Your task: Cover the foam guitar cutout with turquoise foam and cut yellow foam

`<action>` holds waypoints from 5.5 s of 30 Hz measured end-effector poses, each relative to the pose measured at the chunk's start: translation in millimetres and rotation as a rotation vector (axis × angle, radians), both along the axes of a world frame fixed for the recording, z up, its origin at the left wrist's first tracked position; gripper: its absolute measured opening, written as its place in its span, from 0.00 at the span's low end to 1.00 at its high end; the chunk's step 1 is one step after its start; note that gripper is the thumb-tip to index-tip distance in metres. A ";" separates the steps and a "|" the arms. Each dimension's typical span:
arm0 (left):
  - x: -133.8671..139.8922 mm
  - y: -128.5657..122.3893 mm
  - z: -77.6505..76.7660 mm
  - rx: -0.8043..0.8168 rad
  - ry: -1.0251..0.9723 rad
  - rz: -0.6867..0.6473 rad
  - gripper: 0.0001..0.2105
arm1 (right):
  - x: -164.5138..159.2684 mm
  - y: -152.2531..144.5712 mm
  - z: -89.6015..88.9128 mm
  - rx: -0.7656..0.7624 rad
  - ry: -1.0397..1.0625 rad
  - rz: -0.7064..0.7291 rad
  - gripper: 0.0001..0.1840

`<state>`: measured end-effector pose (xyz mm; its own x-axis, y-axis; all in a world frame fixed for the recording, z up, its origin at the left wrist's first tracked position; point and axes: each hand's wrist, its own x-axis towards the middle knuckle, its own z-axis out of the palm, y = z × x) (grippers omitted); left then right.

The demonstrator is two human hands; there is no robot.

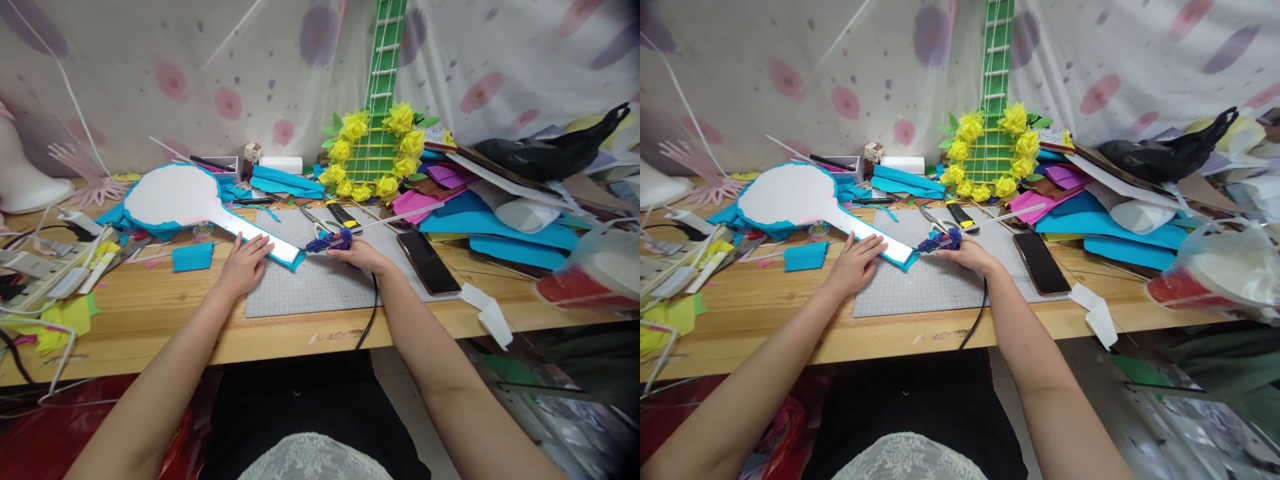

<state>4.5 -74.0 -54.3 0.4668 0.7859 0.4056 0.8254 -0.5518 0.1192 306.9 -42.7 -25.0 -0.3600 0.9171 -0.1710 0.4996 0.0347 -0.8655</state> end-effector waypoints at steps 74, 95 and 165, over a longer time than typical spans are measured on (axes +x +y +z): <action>-2.4 -1.7 -0.4 0.040 0.027 0.022 0.22 | -7.0 -2.4 -1.6 0.038 0.009 -0.008 0.23; -5.7 -1.7 -1.0 0.050 0.001 0.029 0.22 | 13.6 9.9 -3.6 0.180 0.143 -0.297 0.20; 13.1 65.2 62.2 -0.423 0.447 -0.070 0.26 | -109.4 26.0 -14.9 0.268 -0.313 -0.061 0.14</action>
